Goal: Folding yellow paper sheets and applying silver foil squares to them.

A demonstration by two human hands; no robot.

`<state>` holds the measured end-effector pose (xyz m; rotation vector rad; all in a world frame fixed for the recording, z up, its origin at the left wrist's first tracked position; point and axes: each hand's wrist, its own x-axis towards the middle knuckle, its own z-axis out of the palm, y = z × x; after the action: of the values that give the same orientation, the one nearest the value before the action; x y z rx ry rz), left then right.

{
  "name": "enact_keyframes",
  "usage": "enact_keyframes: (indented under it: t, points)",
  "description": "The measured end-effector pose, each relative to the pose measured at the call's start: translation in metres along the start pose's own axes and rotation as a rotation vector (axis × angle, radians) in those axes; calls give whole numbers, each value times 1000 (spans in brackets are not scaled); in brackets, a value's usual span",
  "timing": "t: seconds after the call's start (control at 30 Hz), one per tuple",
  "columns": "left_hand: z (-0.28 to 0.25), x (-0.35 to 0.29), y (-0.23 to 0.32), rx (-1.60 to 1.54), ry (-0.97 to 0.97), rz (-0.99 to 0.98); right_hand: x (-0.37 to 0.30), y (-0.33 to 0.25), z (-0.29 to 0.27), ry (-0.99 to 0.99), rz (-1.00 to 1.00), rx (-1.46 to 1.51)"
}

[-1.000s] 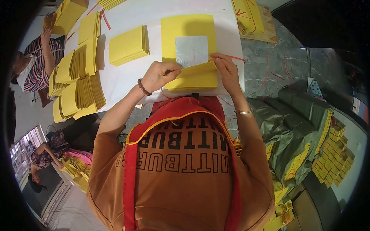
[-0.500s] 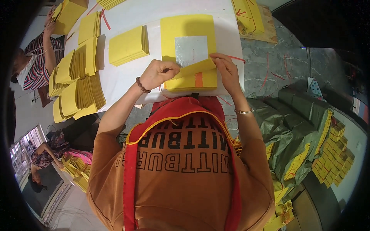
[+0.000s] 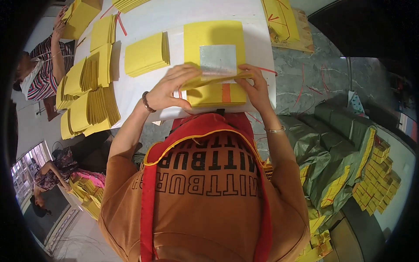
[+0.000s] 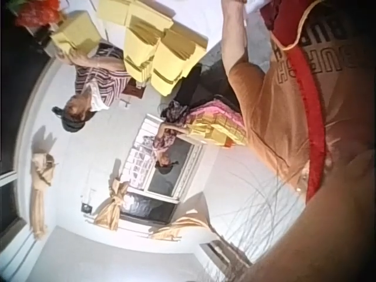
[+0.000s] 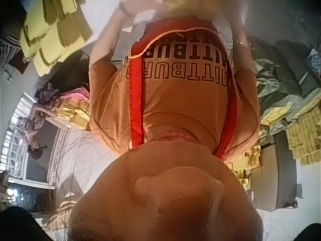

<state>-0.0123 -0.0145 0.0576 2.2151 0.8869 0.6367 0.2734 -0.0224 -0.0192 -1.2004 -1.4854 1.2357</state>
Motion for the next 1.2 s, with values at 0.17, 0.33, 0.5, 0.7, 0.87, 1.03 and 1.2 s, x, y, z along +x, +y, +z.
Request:
enact_keyframes:
  t: [0.17,0.33,0.5,0.7,0.87,1.03,1.2]
  points:
    - [16,-5,-23,312,145,-23,7,-12,-3,5,-147,-155]
    - [13,-13,1,496,224,105,5,-49,-6,37,-472,-607]
    - [31,-33,6,215,189,-14,-4,-52,-13,-313,-459,-604]
    - [39,-18,-3,-155,347,-607,9,-65,7,-99,-1,-361]
    - [40,-7,-15,-473,355,-798,20,-56,25,185,98,45]
    - [37,-1,-16,-668,355,-866,20,-41,21,128,209,-108]
    - [30,3,-13,-844,429,-913,17,-26,26,179,197,-42]
